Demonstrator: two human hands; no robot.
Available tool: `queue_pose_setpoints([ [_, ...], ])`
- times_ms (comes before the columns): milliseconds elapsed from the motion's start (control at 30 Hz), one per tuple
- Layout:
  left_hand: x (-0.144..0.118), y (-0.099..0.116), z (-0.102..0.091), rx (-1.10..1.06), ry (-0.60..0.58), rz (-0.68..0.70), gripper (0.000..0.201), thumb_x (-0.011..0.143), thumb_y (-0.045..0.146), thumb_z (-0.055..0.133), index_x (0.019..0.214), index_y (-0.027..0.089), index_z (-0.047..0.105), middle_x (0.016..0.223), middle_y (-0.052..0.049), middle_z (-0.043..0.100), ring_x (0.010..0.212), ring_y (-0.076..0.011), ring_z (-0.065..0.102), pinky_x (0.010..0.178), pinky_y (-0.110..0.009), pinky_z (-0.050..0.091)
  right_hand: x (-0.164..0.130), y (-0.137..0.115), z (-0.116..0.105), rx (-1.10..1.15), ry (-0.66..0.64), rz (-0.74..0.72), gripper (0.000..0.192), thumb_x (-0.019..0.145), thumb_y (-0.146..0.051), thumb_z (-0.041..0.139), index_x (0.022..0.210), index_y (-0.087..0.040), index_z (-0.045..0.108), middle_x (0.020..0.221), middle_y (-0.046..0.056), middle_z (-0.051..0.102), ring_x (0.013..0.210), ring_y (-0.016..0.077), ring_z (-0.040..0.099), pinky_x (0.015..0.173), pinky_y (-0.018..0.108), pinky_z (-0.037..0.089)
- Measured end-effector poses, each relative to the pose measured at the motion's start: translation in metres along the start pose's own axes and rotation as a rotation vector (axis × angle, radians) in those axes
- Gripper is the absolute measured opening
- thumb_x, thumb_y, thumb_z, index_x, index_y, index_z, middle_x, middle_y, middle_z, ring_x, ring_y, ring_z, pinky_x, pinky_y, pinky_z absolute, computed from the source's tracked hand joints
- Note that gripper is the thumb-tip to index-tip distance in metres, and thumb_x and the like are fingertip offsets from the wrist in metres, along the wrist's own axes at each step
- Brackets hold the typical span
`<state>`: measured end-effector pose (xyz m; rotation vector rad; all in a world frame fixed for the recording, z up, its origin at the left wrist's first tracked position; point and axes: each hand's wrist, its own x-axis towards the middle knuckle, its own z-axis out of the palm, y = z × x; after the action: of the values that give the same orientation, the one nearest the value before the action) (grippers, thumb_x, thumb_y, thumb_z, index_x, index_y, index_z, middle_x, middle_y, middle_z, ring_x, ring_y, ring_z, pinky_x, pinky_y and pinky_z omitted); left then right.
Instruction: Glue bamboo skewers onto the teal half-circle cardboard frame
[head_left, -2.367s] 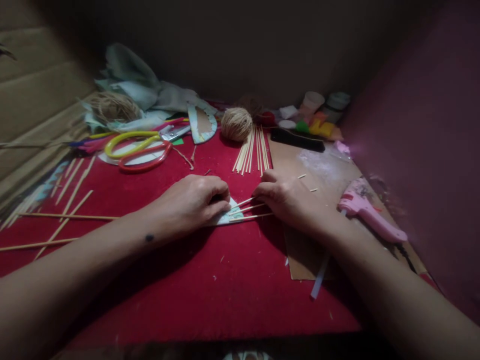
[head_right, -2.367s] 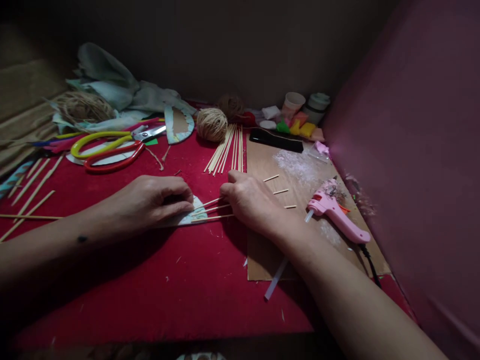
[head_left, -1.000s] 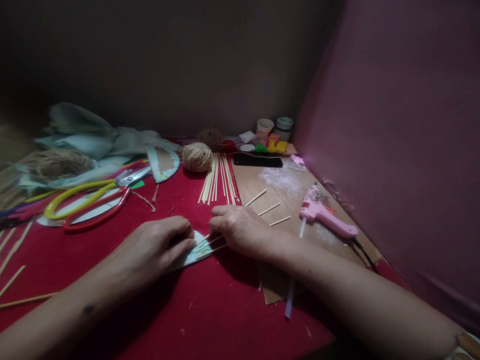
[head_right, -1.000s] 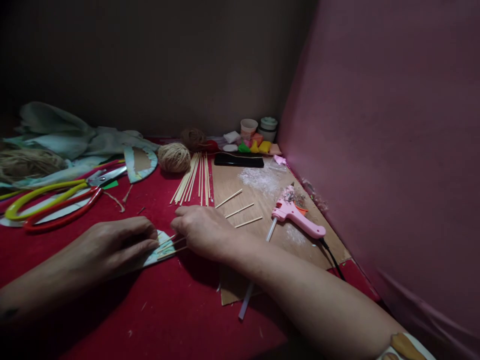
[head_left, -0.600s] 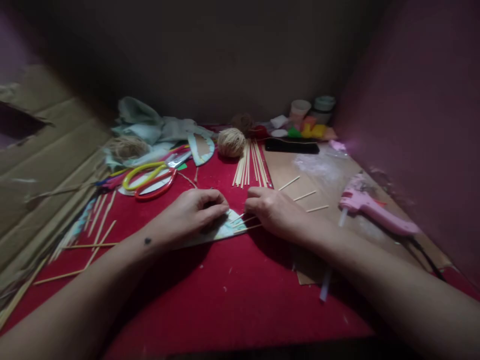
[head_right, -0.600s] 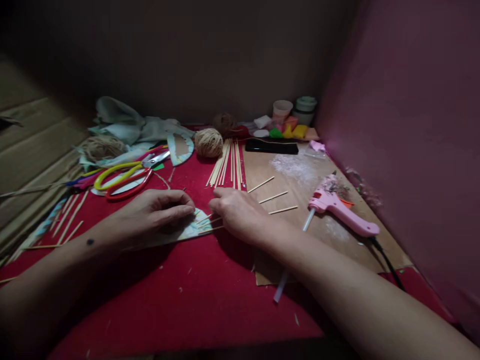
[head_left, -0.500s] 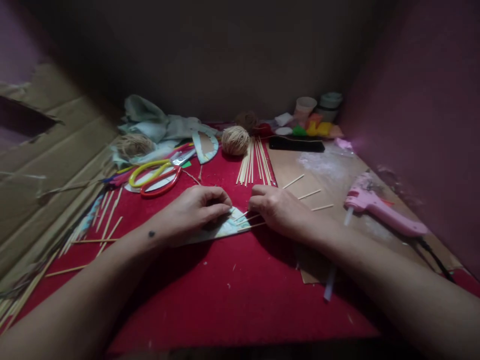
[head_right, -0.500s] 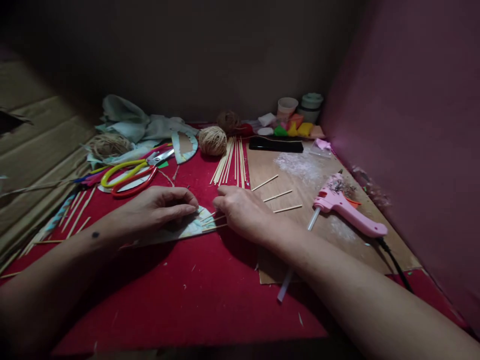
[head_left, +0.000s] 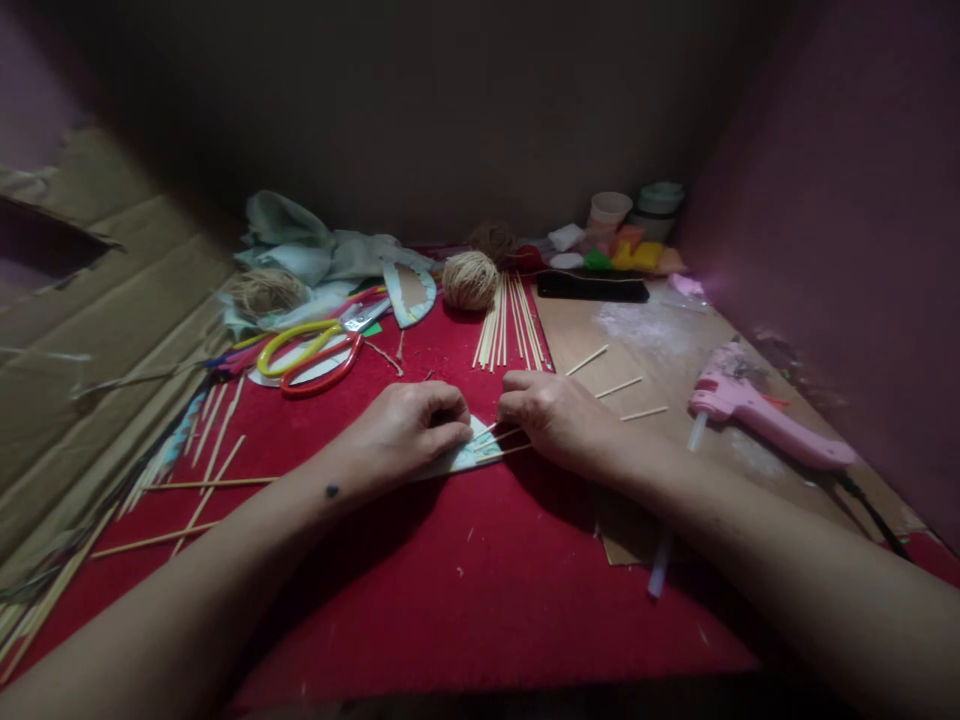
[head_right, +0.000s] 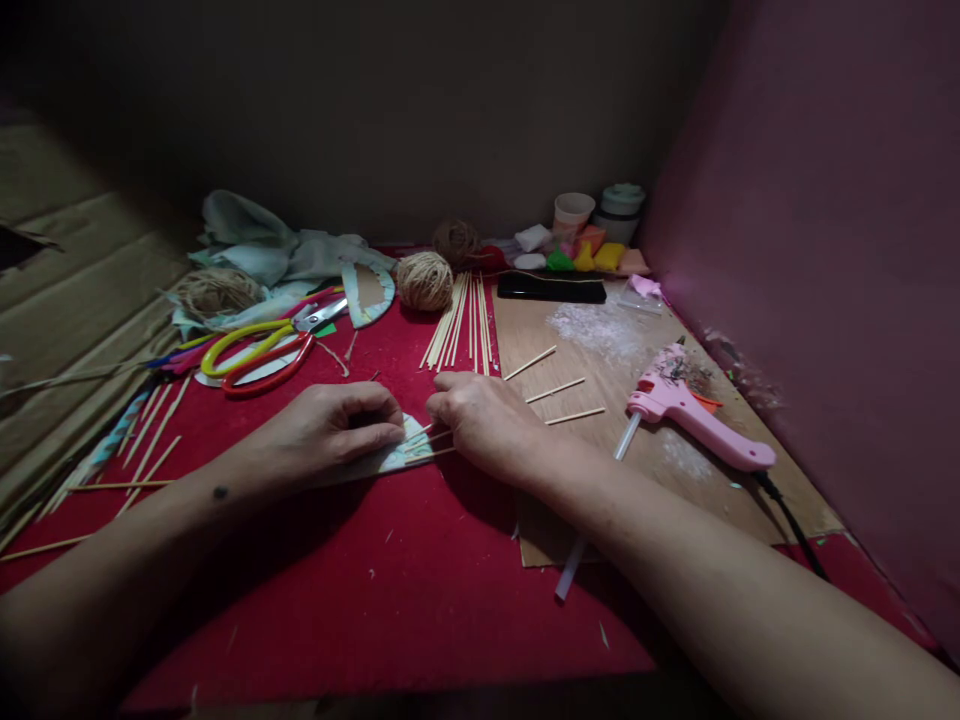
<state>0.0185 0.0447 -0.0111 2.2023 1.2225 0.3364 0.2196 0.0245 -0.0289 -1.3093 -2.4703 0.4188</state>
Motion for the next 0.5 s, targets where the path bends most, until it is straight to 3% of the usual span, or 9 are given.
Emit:
queue_pose_setpoints([
  [500, -0.0012, -0.0012, -0.001, 0.032, 0.001, 0.019, 0.019, 0.077, 0.033, 0.055, 0.074, 0.018, 0.066, 0.073, -0.003, 0.066, 0.068, -0.0148, 0.057, 0.064, -0.026, 0.042, 0.0014, -0.0016, 0.0004, 0.001, 0.022, -0.023, 0.025, 0.082, -0.003, 0.052, 0.06, -0.013, 0.057, 0.072, 0.0, 0.049, 0.059, 0.0079, 0.037, 0.055, 0.026, 0.025],
])
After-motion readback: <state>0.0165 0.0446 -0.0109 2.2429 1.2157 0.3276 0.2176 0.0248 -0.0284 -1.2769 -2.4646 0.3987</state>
